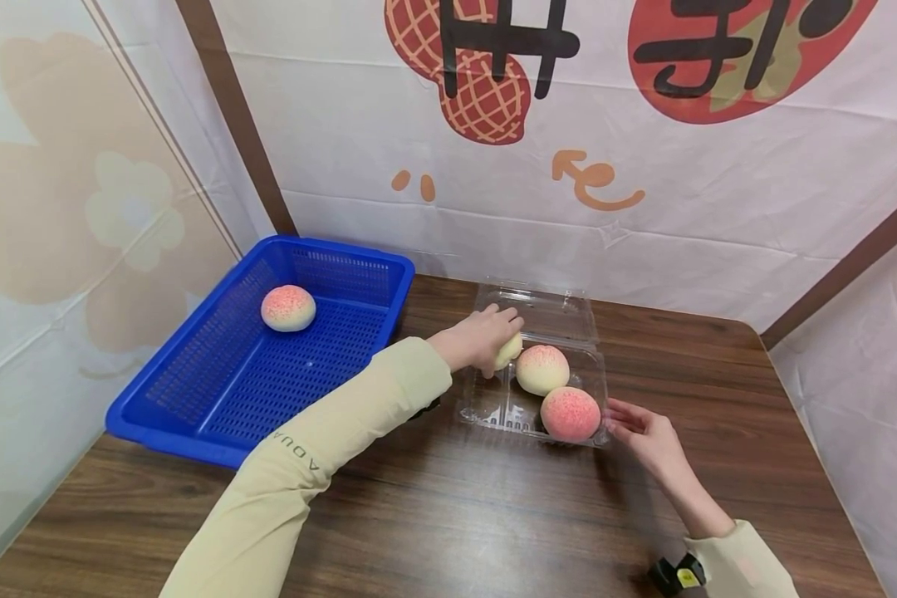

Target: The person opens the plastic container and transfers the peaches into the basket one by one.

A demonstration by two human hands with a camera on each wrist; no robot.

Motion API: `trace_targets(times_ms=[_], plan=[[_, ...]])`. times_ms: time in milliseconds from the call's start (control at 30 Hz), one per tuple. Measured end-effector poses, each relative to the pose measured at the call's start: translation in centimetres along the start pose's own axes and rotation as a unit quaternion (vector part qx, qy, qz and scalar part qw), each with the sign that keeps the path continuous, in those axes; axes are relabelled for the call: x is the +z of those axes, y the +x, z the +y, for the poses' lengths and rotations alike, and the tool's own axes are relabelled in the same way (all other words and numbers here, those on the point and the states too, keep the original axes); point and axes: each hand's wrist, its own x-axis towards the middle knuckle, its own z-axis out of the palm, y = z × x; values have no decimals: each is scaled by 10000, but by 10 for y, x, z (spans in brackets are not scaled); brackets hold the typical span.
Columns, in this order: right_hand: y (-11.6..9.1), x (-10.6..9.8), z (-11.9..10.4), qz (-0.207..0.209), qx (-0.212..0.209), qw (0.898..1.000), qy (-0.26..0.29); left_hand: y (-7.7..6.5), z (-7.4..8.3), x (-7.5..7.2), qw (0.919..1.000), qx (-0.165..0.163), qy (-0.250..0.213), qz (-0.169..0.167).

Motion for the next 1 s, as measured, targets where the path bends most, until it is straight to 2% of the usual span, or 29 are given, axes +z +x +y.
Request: trace_targets(times_ms=[267, 600, 767, 1000], plan=[[0, 2, -1, 62, -65, 9999, -89, -2, -1, 0, 10000, -41, -39, 64], [0, 3, -3, -151, 335, 9993, -119, -4, -2, -2, 9996, -8, -1, 287], [0, 5, -2, -297, 567, 9972, 386, -4, -3, -2, 9991, 1, -48, 425], [2, 8, -2, -329, 655, 9912, 1106, -4, -2, -3, 9985, -23, -56, 539]])
